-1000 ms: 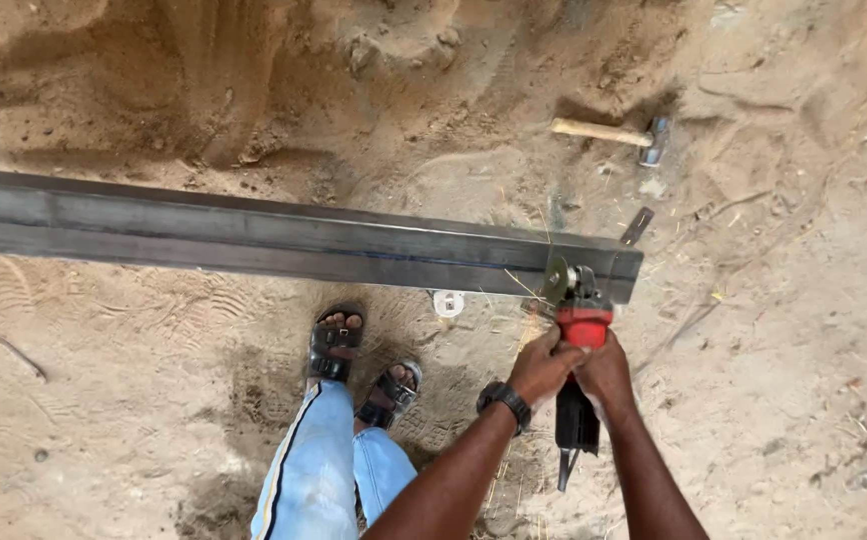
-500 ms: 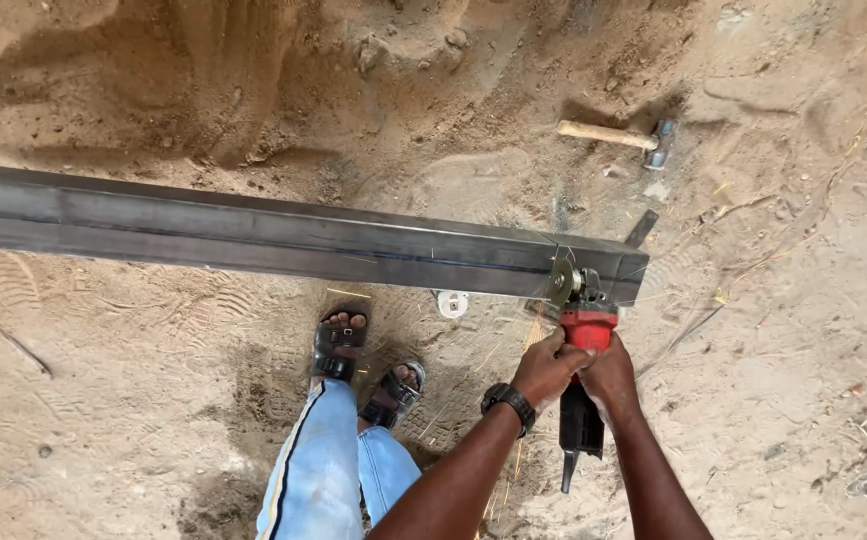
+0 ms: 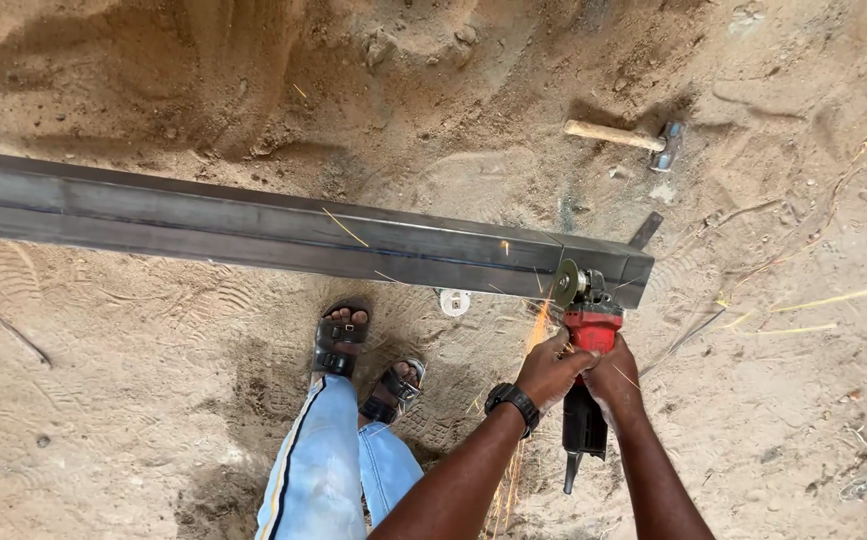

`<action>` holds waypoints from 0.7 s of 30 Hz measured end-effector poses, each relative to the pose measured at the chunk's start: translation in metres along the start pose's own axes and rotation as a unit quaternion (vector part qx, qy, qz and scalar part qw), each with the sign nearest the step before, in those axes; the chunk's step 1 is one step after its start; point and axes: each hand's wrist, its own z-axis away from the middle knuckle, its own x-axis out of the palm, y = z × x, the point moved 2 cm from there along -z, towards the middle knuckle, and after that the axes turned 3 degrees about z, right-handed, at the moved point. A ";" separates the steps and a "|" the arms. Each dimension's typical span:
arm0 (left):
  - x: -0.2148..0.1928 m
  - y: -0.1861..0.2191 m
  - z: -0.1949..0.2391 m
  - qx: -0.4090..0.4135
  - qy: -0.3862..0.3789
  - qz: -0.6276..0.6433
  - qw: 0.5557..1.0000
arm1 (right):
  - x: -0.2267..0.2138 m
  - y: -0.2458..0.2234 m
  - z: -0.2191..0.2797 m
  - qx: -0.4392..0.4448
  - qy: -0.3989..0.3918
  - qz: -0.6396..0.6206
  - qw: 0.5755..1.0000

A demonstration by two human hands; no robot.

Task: Measure a metal beam using a square and tape measure, mark it with a pencil, and cut it using an angle grinder.

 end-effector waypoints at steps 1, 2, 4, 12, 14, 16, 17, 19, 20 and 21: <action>-0.001 0.000 0.002 0.006 0.007 -0.028 1.000 | 0.000 0.000 0.001 0.011 0.000 0.016 1.000; 0.000 -0.003 0.000 0.005 0.008 -0.028 1.000 | -0.001 -0.002 0.003 0.012 0.000 0.016 1.000; 0.002 -0.012 -0.002 -0.042 -0.009 0.086 0.995 | -0.002 -0.008 0.009 -0.011 0.000 0.007 1.000; 0.003 -0.018 -0.008 0.010 -0.004 0.021 1.000 | 0.001 0.007 -0.006 -0.005 0.000 -0.010 1.000; 0.004 -0.019 -0.008 0.013 -0.002 0.014 1.000 | 0.002 0.017 -0.013 -0.013 0.002 -0.023 1.000; 0.002 -0.019 -0.008 -0.021 -0.008 0.062 0.998 | 0.005 0.030 -0.025 -0.052 -0.001 0.010 0.999; 0.001 -0.016 -0.005 -0.021 -0.008 0.062 0.998 | 0.004 0.023 -0.019 -0.052 -0.002 0.010 0.999; 0.001 -0.008 0.000 -0.009 -0.001 0.008 1.000 | 0.002 0.012 -0.006 -0.003 -0.019 -0.021 1.000; 0.001 -0.013 0.000 -0.010 -0.001 0.008 1.000 | 0.004 0.013 -0.004 -0.003 -0.019 -0.021 1.000; 0.001 -0.017 -0.001 -0.010 -0.003 0.024 1.000 | 0.004 0.014 -0.003 0.007 -0.009 0.007 1.000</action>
